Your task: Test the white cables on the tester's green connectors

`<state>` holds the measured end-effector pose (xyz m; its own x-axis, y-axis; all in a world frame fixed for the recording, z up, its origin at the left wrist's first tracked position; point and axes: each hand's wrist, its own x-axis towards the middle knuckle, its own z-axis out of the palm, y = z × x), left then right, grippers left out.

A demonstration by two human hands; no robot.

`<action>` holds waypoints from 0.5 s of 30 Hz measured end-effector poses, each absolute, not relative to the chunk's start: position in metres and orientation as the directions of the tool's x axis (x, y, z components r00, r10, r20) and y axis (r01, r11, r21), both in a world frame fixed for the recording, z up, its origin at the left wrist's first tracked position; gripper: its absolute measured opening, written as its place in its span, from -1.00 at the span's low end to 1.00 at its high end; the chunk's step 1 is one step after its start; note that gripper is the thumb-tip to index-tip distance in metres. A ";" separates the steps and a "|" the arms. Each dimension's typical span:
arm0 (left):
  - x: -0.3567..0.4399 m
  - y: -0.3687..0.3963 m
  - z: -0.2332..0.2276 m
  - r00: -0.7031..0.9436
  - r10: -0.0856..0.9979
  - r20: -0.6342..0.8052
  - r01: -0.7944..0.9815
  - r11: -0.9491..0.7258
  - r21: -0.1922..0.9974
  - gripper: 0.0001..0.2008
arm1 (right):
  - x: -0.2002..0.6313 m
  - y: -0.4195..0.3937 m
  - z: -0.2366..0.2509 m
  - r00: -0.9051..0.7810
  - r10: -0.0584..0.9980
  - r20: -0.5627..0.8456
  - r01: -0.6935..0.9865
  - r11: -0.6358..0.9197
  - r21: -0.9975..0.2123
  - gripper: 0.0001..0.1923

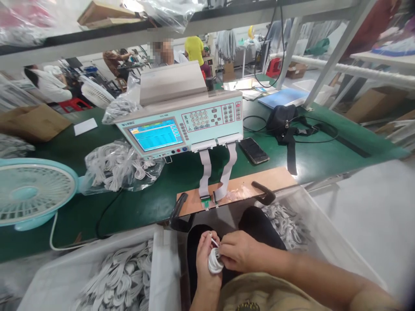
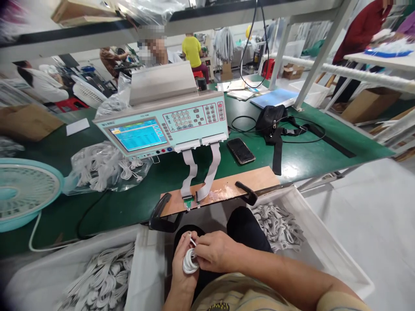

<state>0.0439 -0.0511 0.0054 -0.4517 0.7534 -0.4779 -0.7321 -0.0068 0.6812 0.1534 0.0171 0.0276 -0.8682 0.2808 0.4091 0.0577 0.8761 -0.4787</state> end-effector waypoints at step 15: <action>0.024 -0.026 -0.014 -0.553 0.794 -0.253 -0.250 0.132 0.959 -0.77 | 0.128 0.058 -0.002 -0.553 0.814 -0.180 -0.022 -0.231 -0.973 -0.72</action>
